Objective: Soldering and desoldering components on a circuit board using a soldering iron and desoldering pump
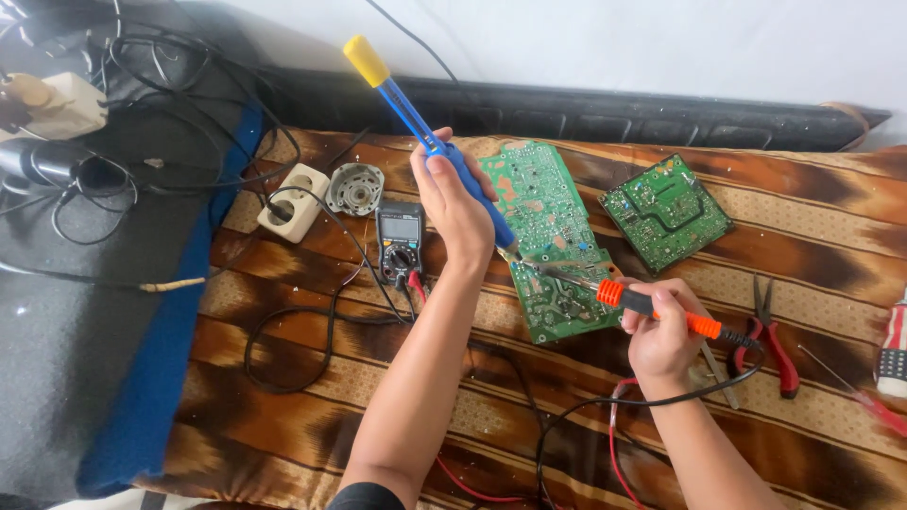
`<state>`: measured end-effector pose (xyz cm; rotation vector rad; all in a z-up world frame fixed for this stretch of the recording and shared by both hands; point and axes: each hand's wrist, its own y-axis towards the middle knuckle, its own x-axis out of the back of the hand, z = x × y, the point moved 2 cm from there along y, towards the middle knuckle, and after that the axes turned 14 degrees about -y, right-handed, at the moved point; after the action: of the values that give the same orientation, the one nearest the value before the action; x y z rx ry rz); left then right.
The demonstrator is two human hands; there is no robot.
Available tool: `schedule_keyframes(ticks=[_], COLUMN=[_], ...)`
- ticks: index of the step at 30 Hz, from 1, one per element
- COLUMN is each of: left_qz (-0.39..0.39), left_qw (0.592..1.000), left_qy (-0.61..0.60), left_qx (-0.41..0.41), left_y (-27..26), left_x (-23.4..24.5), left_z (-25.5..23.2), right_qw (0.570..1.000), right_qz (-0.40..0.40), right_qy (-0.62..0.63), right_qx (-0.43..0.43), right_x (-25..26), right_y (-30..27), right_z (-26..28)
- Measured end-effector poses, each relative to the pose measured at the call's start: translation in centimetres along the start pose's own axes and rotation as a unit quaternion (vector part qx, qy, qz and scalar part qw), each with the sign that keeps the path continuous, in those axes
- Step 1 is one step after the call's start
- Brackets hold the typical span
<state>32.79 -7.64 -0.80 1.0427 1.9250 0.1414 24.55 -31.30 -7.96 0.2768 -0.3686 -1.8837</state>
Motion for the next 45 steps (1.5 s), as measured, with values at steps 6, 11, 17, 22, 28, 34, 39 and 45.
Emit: schedule_keyframes(ticks=[6,11,17,22,28,34,39,45], left_qz=[-0.005,0.0,-0.011,-0.048,-0.077,-0.028,0.304,0.591], left_qw=[1.0,1.0,0.999,0.994,0.995,0.997,0.902,0.572], left_qy=[-0.002,0.005,0.023,0.101,0.049,-0.057,0.22,0.54], left_qx=[0.012,0.021,0.025,0.007,0.027,0.04,0.212,0.18], left_y=[-0.1,-0.3,-0.6,-1.0,-0.4,0.2,-2.6,-11.5], left_x=[0.1,0.0,0.4,0.6,-0.3,-3.5,-5.7,0.8], left_z=[0.5,0.4,0.9,1.1,-1.0,-8.9,-17.6,-15.0], right_qw=[1.0,1.0,1.0,1.0,1.0,0.996,0.993,0.892], right_qz=[0.0,-0.001,0.005,0.007,-0.01,-0.069,0.03,0.222], right_qy=[-0.007,-0.006,-0.011,-0.024,0.0,0.045,0.104,0.339], right_qx=[0.013,0.017,0.014,0.01,0.005,-0.042,-0.056,-0.201], right_x=[-0.6,-0.4,-0.4,-0.5,0.6,2.8,2.7,3.1], right_y=[0.0,-0.1,-0.2,-0.3,0.3,1.3,0.8,-0.1], right_z=[1.5,1.0,1.0,1.4,0.0,-2.5,1.3,4.4])
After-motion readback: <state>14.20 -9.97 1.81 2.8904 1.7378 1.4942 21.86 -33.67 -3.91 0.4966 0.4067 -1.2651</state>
